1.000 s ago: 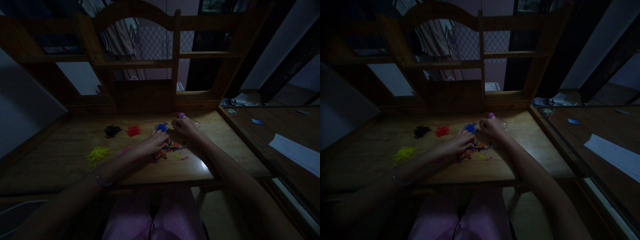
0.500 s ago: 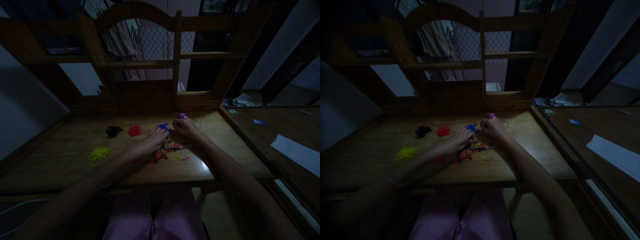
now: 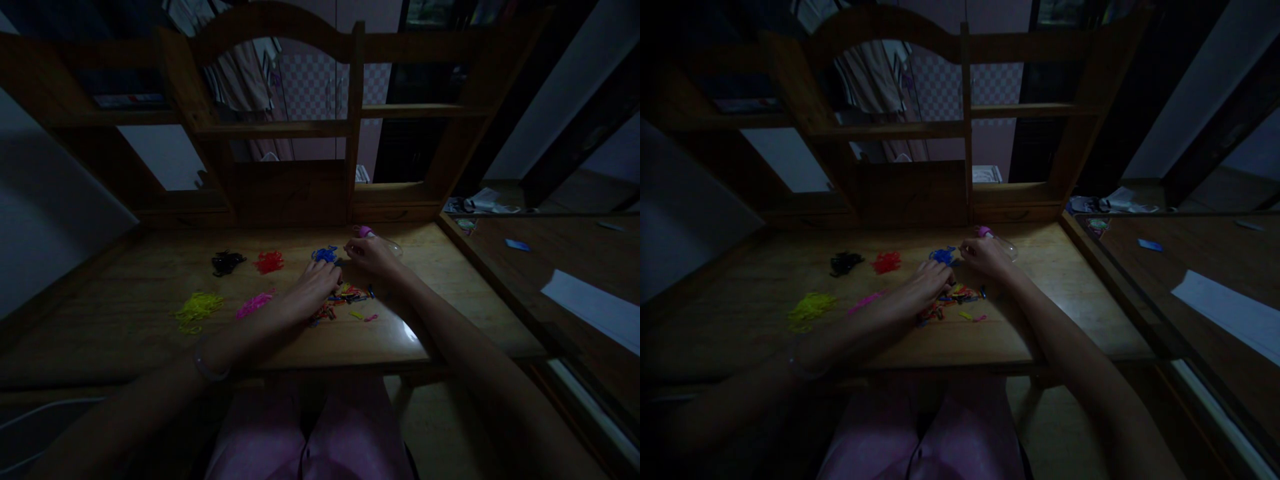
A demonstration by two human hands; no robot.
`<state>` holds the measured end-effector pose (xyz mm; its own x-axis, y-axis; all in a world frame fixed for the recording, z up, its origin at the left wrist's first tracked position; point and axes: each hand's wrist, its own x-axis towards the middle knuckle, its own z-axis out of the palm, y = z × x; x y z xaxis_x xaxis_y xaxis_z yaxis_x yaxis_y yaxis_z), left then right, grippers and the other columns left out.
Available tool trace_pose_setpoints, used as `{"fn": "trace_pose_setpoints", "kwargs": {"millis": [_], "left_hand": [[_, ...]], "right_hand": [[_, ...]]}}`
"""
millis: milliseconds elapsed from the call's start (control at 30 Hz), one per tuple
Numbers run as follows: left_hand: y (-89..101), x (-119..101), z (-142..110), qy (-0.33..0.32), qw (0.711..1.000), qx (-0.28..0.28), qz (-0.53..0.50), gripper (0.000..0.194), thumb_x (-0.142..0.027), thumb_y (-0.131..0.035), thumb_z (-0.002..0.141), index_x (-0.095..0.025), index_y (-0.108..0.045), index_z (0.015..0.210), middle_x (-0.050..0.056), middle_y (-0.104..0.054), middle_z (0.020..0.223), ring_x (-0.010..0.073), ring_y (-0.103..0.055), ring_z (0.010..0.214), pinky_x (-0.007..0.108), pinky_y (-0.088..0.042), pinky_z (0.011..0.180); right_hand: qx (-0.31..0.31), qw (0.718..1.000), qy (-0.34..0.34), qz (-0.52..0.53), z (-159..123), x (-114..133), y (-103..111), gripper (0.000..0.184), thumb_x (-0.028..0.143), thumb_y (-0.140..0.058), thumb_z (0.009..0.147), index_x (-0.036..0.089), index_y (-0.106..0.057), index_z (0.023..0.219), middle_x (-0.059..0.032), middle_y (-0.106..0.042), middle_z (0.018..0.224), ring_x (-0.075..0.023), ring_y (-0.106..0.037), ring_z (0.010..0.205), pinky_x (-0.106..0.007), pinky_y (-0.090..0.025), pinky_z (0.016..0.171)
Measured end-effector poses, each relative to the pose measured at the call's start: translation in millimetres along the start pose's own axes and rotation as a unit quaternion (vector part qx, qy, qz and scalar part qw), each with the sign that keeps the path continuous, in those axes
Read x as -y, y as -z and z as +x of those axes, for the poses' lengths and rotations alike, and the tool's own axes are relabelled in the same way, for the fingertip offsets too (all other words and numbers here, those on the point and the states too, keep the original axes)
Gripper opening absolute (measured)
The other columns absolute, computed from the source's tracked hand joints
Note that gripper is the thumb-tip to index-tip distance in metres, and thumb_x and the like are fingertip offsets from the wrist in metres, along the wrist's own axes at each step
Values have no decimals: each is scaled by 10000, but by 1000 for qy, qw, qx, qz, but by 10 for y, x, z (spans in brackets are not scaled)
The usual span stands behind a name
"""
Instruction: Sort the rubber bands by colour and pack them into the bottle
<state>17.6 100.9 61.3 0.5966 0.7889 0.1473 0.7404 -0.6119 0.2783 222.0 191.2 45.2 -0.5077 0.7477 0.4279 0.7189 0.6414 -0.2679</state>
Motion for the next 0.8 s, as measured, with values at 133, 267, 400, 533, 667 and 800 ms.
{"fn": "trace_pose_setpoints", "kwargs": {"millis": [133,267,400,533,667,800], "left_hand": [[-64,-9,39,1,999,-7,33,222,-183,-382,948,-195,-537,1106,108,-576,1113,264,-471,1093,417,-354,940],[-148,23,167,-15,997,23,71,83,-177,-488,901,-176,-545,961,106,-568,1010,275,-484,979,414,-384,869],[-138,22,214,-38,997,13,68,149,-102,-464,881,-183,-539,981,110,-549,1072,271,-474,1021,407,-382,892],[42,-3,184,5,999,-30,-32,70,-154,-488,894,-177,-539,938,98,-570,1033,254,-494,1001,415,-409,901],[310,-63,4,139,911,-60,-383,115,-279,-517,932,-171,-555,939,48,-636,896,183,-603,868,368,-488,843],[433,-106,-275,221,764,-25,-606,214,-312,-677,861,-145,-653,993,86,-702,997,150,-654,850,326,-525,851]], "right_hand": [[10,1000,-4,3,0,5,9,250,311,-505,949,184,-713,895,-48,-681,742,-145,-545,619,-272,-282,584],[12,1000,-3,-3,2,14,16,250,307,-508,946,184,-718,887,-46,-681,734,-145,-544,621,-269,-290,589],[-3,1000,-7,-21,-4,28,23,249,307,-506,945,197,-712,858,-34,-682,717,-138,-533,593,-265,-282,575],[-20,999,-25,-37,-3,20,39,263,334,-496,949,203,-712,873,-43,-686,725,-147,-549,600,-265,-281,572],[-41,996,-60,-56,8,0,44,304,372,-472,957,208,-722,905,-60,-687,738,-163,-556,609,-273,-267,564],[-44,995,-66,-61,9,15,38,328,388,-462,961,207,-726,887,-65,-680,732,-165,-555,613,-278,-270,567]]}}
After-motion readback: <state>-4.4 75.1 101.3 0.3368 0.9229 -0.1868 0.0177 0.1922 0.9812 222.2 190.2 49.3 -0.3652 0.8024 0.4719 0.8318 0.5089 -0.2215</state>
